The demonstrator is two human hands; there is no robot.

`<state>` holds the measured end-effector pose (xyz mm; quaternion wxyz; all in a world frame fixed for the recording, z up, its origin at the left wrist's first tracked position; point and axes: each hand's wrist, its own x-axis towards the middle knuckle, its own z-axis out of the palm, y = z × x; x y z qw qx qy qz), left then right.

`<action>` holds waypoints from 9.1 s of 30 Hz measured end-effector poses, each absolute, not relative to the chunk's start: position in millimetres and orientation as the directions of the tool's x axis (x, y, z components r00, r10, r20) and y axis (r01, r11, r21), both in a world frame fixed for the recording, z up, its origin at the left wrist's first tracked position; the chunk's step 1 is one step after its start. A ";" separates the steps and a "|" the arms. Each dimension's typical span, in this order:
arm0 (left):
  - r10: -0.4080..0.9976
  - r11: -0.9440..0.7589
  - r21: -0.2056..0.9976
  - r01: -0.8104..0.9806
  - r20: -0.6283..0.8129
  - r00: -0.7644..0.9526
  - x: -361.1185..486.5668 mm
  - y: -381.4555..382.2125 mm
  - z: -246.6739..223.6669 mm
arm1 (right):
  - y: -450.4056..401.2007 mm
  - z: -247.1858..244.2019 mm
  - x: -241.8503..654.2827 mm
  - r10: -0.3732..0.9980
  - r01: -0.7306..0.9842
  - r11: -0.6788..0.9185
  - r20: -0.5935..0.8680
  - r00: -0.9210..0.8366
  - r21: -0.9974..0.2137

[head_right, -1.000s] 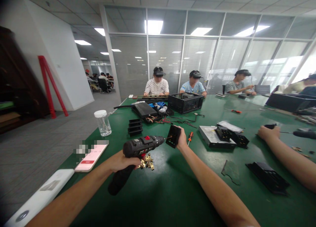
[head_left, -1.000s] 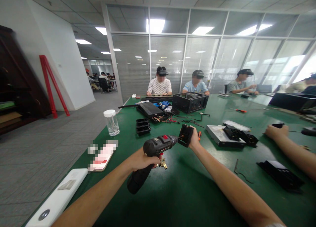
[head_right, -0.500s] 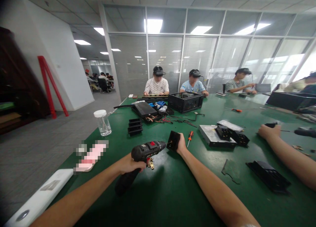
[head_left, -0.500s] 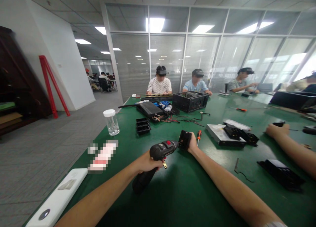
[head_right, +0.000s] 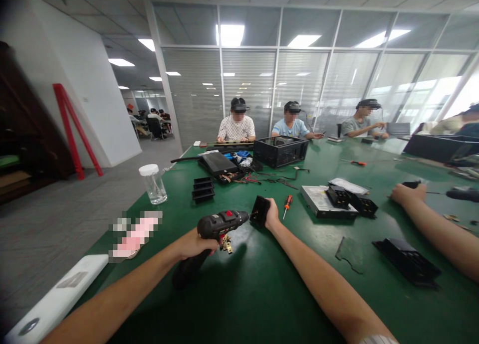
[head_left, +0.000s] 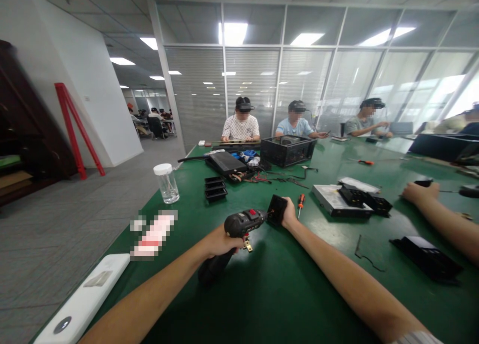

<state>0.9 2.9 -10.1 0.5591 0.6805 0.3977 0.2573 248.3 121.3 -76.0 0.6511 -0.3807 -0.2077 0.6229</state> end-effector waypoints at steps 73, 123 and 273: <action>0.846 0.073 0.982 0.177 -0.155 0.510 1.2 1.8 0.5 | 126.9 -71.0 246.2 0.983 -0.666 -0.135 -0.184 0.004 -0.734; 0.842 0.013 0.970 0.241 -0.141 0.521 0.5 3.4 -4.3 | 129.9 -73.7 246.1 0.981 -0.656 -0.119 -0.189 0.037 -0.745; 0.821 0.073 0.982 0.172 -0.157 0.548 -6.1 12.5 -13.5 | 135.7 -78.3 251.1 0.983 -0.644 -0.175 -0.165 -0.076 -0.745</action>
